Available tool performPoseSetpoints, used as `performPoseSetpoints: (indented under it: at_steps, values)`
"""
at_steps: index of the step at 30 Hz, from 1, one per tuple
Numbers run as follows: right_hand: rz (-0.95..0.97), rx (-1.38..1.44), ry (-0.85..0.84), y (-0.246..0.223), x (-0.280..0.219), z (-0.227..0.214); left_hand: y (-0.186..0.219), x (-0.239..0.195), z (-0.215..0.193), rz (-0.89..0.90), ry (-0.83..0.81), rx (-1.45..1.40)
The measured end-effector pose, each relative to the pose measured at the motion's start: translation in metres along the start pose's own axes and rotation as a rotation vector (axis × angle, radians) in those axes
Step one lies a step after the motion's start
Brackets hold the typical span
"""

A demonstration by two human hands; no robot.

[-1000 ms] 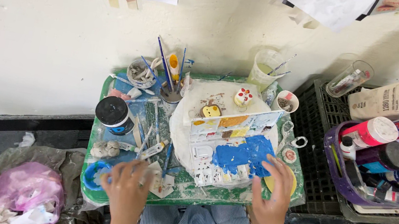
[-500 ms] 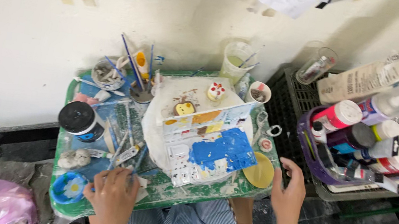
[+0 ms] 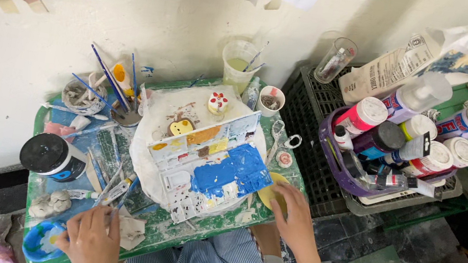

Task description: The person uses a brush to apply paint to a small ceramic structure and its individual components, switching between colors on a white palette.

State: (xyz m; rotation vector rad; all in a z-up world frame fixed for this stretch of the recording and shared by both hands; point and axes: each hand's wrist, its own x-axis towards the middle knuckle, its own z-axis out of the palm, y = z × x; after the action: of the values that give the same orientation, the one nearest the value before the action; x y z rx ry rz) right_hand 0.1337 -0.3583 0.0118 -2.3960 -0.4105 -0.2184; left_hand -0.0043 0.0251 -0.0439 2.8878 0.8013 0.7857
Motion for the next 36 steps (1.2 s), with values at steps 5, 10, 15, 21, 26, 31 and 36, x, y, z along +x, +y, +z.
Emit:
performPoseSetpoints:
  at_steps: [5, 10, 15, 21, 26, 31, 36]
  values:
    - [-0.103, -0.111, 0.104, -0.004, -0.010, -0.002, -0.009, -0.005, -0.017, -0.003, 0.024, -0.002]
    - [-0.224, 0.140, 0.160, -0.015, -0.029, 0.021, -0.032, -0.025, -0.034, -0.096, 0.110, -0.090]
    - [-0.190, 0.466, -0.096, -0.040, -0.054, 0.058, -0.060, -0.045, -0.044, -0.230, 0.173, -0.540]
    - [-0.065, 0.914, -0.690, -0.100, -0.060, 0.102, -0.001, -0.083, -0.021, -0.234, 0.011, -1.072]
    - [0.168, 1.271, -0.767, -0.102, -0.053, 0.120, 0.014, -0.087, -0.018, 0.041, -0.309, -0.922]
    - [0.143, 1.106, -0.744, -0.088, -0.046, 0.106, 0.007, -0.072, -0.027, -0.555, -0.694, -1.331]
    - [0.072, 0.978, -0.530, -0.073, -0.052, 0.112, -0.014, -0.028, -0.067, -0.056, -0.143, -0.494]
